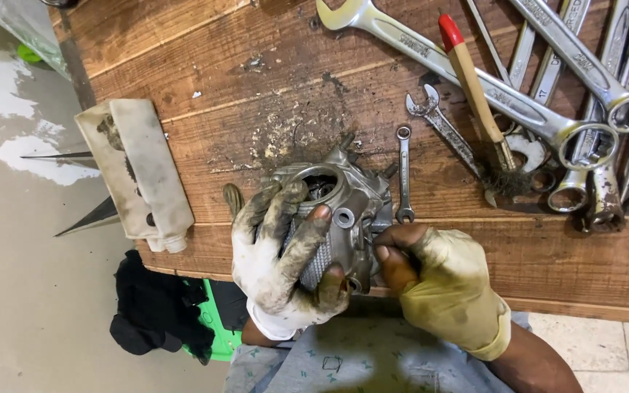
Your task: The person holds a metal mechanical part and repeatedly scrubs its surface with a small wire brush. The person rotates the part to access different areas while continuing to scrub. The work is performed on a wooden workbench with various tools visible nearby.
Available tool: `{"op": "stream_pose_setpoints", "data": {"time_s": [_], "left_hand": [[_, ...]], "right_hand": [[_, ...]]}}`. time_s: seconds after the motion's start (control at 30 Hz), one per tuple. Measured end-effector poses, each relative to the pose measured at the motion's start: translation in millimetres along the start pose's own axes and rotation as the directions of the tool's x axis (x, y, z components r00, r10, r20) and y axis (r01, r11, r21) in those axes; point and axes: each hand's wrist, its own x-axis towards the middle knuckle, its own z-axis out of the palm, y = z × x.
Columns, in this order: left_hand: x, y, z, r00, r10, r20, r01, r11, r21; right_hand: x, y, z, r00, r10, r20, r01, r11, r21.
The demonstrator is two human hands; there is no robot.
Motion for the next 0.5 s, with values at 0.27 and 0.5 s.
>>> {"op": "stream_pose_setpoints", "data": {"time_s": [0.27,0.5], "left_hand": [[-5,-1,0,1.0,-0.004,0.016,0.004,1.0,0.025],[-4,1,-3,0.999,-0.003,0.035,0.003,1.0,0.018]], "right_hand": [[-2,-8,-4,0.998,-0.018,0.06,0.019,1.0,-0.023],[1,-25,-2,0.986,0.15,0.069,-0.133,0.97,-0.203]]}}
